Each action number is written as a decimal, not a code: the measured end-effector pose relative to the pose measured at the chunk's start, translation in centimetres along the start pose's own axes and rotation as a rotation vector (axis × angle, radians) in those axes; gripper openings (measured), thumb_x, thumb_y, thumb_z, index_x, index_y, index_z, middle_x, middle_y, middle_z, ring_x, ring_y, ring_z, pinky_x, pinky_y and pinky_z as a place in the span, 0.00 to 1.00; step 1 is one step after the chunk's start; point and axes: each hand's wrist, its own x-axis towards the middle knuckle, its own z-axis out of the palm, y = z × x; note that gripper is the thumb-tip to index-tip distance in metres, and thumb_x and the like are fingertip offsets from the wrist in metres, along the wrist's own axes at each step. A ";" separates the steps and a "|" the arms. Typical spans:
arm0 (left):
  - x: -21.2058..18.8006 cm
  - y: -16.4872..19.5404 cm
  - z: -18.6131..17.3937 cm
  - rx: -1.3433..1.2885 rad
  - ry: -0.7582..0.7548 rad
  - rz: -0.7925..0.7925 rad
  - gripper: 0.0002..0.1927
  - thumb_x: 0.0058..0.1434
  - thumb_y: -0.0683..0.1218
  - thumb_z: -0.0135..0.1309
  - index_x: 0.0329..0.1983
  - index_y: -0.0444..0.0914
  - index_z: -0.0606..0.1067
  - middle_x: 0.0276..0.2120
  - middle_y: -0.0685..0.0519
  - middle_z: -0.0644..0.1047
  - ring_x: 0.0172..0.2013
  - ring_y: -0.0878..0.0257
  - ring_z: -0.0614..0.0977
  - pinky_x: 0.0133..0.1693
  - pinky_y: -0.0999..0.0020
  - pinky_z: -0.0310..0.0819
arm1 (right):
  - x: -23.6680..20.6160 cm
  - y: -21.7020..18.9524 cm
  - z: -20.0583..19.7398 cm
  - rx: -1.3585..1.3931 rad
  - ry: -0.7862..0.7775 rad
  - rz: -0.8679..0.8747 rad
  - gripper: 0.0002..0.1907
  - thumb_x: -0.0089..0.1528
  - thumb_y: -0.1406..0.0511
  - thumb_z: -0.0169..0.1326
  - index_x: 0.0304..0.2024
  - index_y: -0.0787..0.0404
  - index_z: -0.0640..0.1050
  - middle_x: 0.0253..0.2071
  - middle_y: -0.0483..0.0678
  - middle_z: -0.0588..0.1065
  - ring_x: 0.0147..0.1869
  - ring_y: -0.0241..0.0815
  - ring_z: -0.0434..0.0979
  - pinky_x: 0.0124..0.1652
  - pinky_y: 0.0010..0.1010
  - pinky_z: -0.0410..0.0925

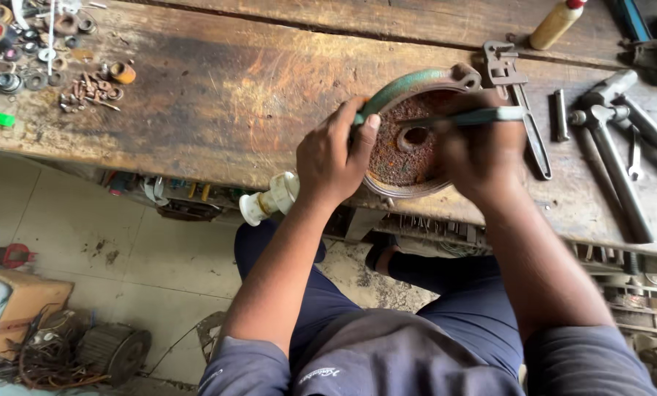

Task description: The person takes a pipe wrench from a wall tool rack, clamps it onto a cylindrical component seated in a pump housing on the workbench, and turns it to loosen the part. They then lift the component out, set the housing pieces aside, and scrape rust from the inside of a green pump cover with a metal tool.

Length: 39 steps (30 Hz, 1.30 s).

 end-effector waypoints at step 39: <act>0.0 -0.4 -0.1 -0.074 -0.032 -0.013 0.28 0.74 0.64 0.34 0.61 0.45 0.76 0.40 0.50 0.85 0.40 0.53 0.87 0.40 0.60 0.80 | 0.6 -0.6 0.8 0.094 0.023 -0.040 0.11 0.70 0.73 0.52 0.54 0.66 0.70 0.46 0.57 0.77 0.44 0.47 0.81 0.42 0.35 0.78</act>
